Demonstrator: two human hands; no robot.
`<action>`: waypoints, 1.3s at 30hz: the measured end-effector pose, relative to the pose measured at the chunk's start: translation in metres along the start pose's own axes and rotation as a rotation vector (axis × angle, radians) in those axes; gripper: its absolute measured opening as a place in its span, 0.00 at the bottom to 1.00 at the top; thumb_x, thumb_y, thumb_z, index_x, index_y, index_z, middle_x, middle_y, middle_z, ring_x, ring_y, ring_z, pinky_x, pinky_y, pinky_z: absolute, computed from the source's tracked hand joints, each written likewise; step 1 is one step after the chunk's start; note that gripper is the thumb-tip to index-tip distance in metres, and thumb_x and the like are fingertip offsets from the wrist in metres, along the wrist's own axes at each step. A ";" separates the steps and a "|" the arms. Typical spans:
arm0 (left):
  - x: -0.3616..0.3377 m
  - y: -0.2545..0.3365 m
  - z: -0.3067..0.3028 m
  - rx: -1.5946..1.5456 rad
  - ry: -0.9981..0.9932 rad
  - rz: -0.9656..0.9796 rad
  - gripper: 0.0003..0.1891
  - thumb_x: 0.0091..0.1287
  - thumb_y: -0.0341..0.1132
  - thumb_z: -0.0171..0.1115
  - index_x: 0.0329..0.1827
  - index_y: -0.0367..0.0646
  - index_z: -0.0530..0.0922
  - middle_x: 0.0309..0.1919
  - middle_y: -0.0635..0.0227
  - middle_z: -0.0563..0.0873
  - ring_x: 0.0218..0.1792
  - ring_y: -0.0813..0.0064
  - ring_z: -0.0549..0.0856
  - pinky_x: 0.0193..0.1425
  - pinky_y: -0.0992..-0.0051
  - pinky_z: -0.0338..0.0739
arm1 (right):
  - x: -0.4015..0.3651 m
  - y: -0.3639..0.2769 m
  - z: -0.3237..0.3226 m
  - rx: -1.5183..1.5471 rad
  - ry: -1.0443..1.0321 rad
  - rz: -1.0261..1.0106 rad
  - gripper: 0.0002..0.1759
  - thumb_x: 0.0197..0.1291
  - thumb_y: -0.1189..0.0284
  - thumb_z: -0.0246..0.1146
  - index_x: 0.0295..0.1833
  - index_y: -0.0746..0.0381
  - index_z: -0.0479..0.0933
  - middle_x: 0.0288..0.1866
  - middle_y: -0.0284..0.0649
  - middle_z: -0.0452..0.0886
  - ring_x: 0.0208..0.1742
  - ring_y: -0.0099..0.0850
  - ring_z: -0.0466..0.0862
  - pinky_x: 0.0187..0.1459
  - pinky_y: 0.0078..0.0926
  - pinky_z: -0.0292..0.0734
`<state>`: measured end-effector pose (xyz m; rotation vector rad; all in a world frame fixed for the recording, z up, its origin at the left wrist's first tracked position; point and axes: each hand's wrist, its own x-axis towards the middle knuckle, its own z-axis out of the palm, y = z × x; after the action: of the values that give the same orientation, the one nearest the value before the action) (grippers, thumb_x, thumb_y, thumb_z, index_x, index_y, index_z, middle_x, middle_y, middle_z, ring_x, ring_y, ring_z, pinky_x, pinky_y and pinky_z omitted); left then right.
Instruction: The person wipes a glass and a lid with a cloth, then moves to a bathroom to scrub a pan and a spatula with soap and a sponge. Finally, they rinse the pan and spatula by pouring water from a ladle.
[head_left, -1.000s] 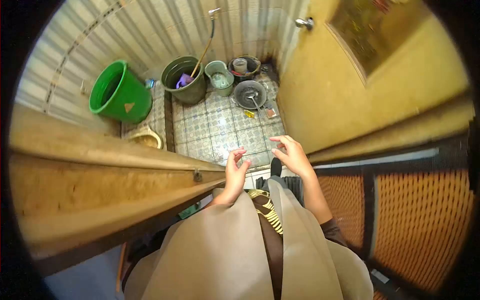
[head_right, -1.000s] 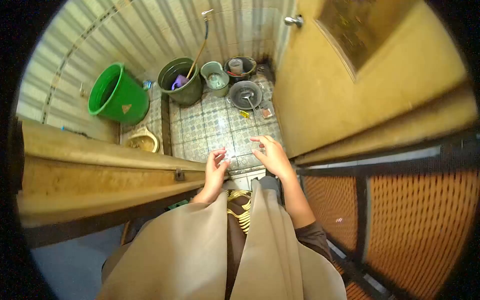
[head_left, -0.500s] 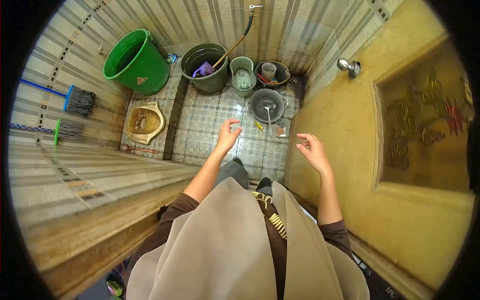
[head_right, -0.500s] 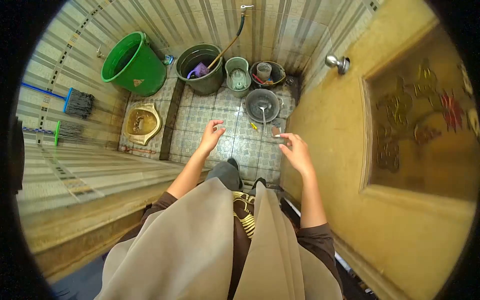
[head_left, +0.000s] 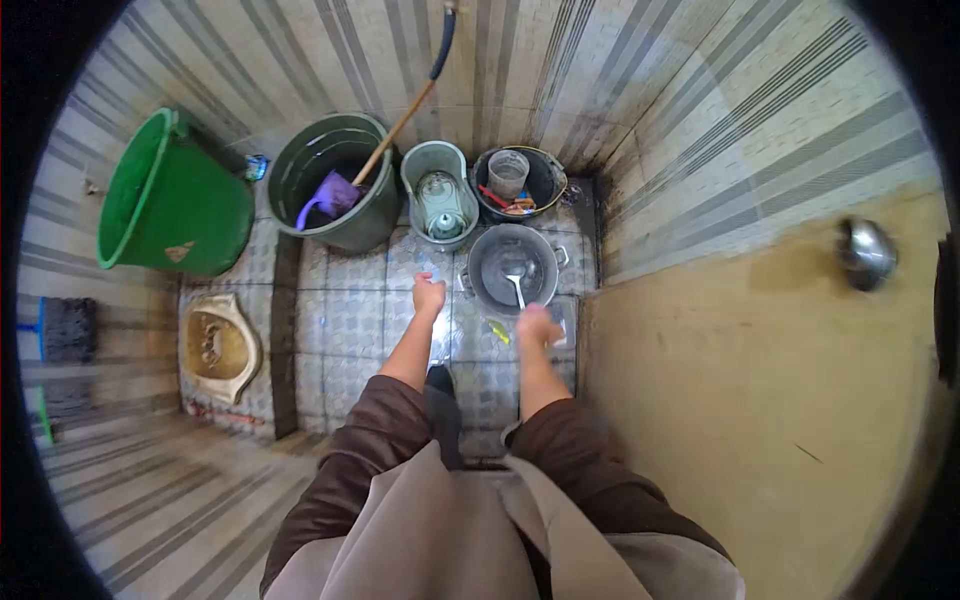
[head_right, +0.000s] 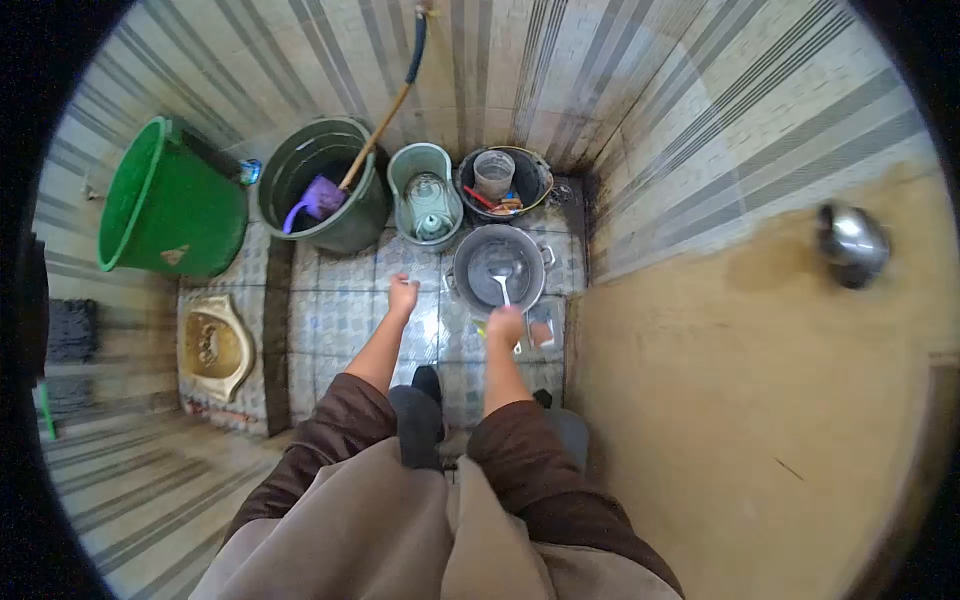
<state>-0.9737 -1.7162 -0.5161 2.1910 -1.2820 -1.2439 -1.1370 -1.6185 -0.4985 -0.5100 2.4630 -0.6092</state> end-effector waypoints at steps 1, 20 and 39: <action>0.018 -0.005 0.022 -0.004 -0.002 0.013 0.21 0.50 0.35 0.55 0.48 0.43 0.67 0.41 0.58 0.75 0.45 0.61 0.74 0.51 0.69 0.65 | 0.020 0.028 0.045 -0.125 -0.063 0.010 0.13 0.46 0.67 0.54 0.37 0.61 0.76 0.38 0.44 0.77 0.41 0.42 0.77 0.42 0.34 0.70; 0.206 -0.141 0.211 -0.306 -0.642 0.024 0.27 0.48 0.22 0.55 0.50 0.28 0.55 0.40 0.52 0.73 0.33 0.57 0.79 0.24 0.66 0.80 | 0.246 0.211 0.180 -0.928 -0.521 -0.236 0.19 0.46 0.61 0.53 0.45 0.54 0.74 0.48 0.39 0.74 0.49 0.38 0.73 0.44 0.36 0.69; 0.148 -0.013 0.314 -0.529 -0.820 -0.227 0.16 0.47 0.23 0.43 0.41 0.28 0.64 0.36 0.46 0.74 0.30 0.45 0.79 0.26 0.72 0.80 | 0.308 0.125 0.037 -0.999 -0.471 -0.555 0.15 0.40 0.74 0.53 0.37 0.64 0.76 0.43 0.48 0.75 0.45 0.39 0.76 0.44 0.30 0.71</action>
<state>-1.1869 -1.7834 -0.7820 1.4994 -0.7677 -2.3909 -1.3831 -1.6720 -0.7190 -1.5321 1.9937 0.5774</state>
